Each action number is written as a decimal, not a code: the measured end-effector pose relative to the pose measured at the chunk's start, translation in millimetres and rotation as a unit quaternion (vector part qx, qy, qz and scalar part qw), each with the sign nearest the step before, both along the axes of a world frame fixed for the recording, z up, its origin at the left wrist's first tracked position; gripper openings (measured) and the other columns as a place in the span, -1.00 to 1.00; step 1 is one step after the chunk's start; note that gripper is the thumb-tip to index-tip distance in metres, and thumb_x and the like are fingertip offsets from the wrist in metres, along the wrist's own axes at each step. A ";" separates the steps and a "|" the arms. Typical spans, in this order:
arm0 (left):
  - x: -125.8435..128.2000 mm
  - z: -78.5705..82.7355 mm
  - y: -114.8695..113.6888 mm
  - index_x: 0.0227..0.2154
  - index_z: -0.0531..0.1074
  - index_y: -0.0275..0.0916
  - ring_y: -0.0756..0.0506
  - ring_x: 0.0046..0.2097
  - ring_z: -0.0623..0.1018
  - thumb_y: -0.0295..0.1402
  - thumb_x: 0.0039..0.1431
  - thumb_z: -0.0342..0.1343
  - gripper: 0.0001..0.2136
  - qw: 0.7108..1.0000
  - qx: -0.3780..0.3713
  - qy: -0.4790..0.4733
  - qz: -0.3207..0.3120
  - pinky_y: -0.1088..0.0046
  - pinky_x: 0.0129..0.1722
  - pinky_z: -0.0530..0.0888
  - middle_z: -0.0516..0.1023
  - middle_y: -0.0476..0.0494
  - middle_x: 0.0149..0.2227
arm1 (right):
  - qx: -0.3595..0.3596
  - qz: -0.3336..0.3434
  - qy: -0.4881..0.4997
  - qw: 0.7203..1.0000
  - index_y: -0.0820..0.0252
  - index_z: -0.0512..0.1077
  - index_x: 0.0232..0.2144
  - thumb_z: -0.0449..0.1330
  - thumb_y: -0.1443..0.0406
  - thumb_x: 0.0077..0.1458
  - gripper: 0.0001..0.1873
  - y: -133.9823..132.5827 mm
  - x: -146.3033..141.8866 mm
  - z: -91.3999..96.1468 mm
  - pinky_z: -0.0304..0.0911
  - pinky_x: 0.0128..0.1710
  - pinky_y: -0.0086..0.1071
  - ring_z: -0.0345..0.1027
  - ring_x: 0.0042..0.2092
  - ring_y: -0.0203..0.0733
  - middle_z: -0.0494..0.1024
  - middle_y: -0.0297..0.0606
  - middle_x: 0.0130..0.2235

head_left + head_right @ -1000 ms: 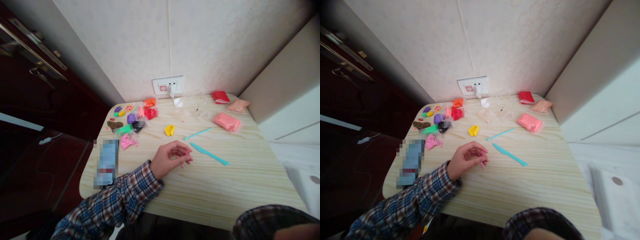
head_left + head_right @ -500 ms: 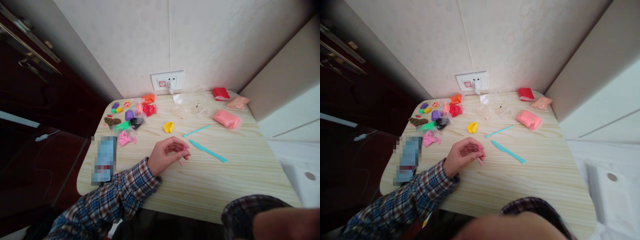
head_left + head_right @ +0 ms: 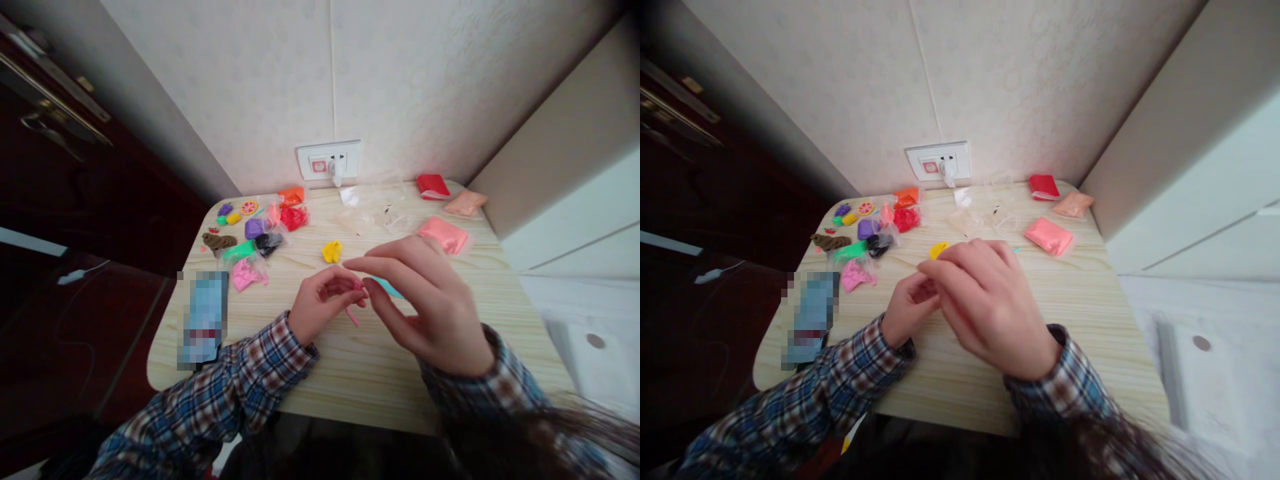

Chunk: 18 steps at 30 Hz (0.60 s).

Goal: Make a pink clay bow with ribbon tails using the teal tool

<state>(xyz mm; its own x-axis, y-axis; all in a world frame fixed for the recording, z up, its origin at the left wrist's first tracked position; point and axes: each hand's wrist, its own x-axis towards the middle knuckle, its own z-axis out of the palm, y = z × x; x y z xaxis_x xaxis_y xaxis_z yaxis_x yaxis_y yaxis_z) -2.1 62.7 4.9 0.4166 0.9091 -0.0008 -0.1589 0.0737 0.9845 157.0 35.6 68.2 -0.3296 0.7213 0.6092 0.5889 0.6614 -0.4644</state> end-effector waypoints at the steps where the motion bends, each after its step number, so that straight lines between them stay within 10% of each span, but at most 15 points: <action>1: 0.3 0.0 0.7 -0.38 0.42 -0.32 -0.05 -0.38 0.57 -0.23 -0.03 0.28 -0.74 1.000 -0.006 -0.010 0.012 0.41 -0.30 0.52 0.55 -0.08 -0.41 | -0.018 0.007 0.012 1.000 0.10 0.37 -0.14 0.05 0.38 0.15 -0.76 6.6 3.3 -9.9 0.25 -0.24 -0.22 0.31 -0.19 -0.16 0.44 -0.23 -0.25; 6: -0.4 -0.4 2.2 -0.36 0.44 -0.32 -0.01 -0.37 0.57 -0.35 -0.01 0.27 -0.81 0.999 -0.007 -0.005 0.042 0.49 -0.30 0.51 0.53 -0.04 -0.41 | -0.095 0.018 0.101 0.990 0.17 0.37 -0.19 0.11 0.34 0.13 -0.83 19.0 7.7 -41.4 0.27 -0.20 -0.26 0.30 -0.21 -0.21 0.40 -0.23 -0.26; 18: -0.5 -1.9 -1.4 -0.17 0.26 -0.26 -0.01 -0.39 0.57 -0.39 0.06 0.21 -0.70 0.998 0.031 0.052 0.022 0.49 -0.32 0.51 0.54 -0.03 -0.41 | -0.197 0.032 0.144 0.969 0.14 0.38 -0.37 0.15 0.29 0.10 -0.96 22.4 4.2 -52.1 0.24 -0.16 -0.27 0.29 -0.19 -0.21 0.38 -0.26 -0.28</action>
<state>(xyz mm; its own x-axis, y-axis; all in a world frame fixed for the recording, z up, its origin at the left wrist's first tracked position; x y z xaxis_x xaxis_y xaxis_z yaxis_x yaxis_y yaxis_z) -2.7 61.3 3.0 0.3773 0.9260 0.0147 -0.0583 0.0079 0.9983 161.2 58.1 16.1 -0.2382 0.9008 0.3631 0.3615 0.4292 -0.8277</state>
